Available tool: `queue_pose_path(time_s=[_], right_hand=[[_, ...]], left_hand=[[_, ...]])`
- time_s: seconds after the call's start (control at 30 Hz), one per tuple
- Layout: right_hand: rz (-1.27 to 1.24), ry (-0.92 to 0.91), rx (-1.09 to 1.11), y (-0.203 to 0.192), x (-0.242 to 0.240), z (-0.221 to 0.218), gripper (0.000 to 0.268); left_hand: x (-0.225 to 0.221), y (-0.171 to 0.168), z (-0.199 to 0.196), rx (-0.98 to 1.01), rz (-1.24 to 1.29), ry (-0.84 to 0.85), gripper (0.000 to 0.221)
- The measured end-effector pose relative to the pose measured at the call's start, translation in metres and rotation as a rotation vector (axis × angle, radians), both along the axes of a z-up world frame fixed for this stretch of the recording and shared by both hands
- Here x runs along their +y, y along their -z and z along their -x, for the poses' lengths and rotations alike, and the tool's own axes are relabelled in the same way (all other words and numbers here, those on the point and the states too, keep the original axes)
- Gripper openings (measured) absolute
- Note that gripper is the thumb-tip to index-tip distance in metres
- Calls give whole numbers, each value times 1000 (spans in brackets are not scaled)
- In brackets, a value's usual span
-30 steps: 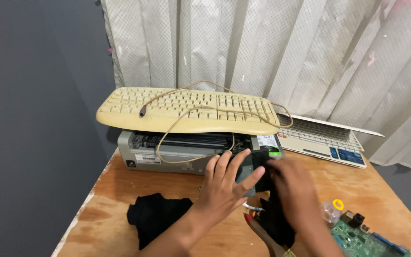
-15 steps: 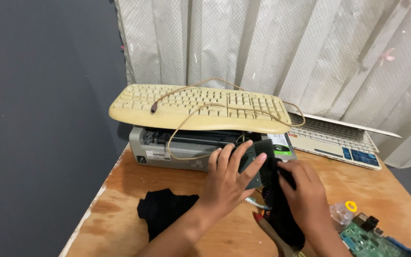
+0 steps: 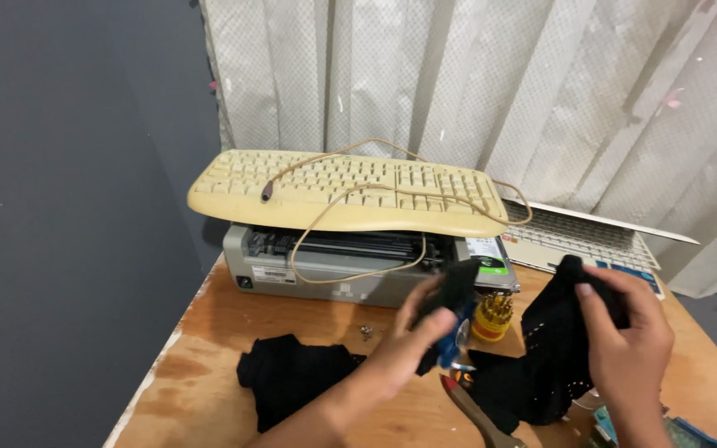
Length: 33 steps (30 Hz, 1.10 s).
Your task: Cleaning a computer fan with a brush and unscrewing a keyboard on a workbench.
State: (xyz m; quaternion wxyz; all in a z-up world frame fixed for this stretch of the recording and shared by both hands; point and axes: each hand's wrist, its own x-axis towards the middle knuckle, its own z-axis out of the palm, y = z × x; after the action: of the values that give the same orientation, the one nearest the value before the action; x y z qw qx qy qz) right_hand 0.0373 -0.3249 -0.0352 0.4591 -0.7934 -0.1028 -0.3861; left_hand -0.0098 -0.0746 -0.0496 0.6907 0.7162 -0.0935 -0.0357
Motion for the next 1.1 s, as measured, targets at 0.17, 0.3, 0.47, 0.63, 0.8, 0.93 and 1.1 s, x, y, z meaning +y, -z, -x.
queue_pose_path(time_s=[0.17, 0.3, 0.47, 0.63, 0.8, 0.93, 1.1], right_hand=[[459, -257, -99, 4, 17, 8, 32], [641, -410, -157, 34, 22, -14, 31], [620, -402, 26, 35, 16, -23, 26], [595, -518, 113, 24, 12, -22, 24], [569, -365, 60, 28, 14, -20, 23], [538, -446, 153, 17, 11, -11, 22], [472, -370, 36, 11, 20, -1, 26]], left_hand=[[-14, 59, -18, 302, 803, 454, 90], [-13, 86, -21, 387, 830, 488, 88], [-15, 106, -27, 466, 804, 436, 83], [-16, 102, -29, 459, 768, 404, 85], [-14, 106, -26, 449, 803, 509, 85], [-15, 108, -24, 460, 756, 461, 87], [-16, 116, -27, 441, 698, 494, 88]])
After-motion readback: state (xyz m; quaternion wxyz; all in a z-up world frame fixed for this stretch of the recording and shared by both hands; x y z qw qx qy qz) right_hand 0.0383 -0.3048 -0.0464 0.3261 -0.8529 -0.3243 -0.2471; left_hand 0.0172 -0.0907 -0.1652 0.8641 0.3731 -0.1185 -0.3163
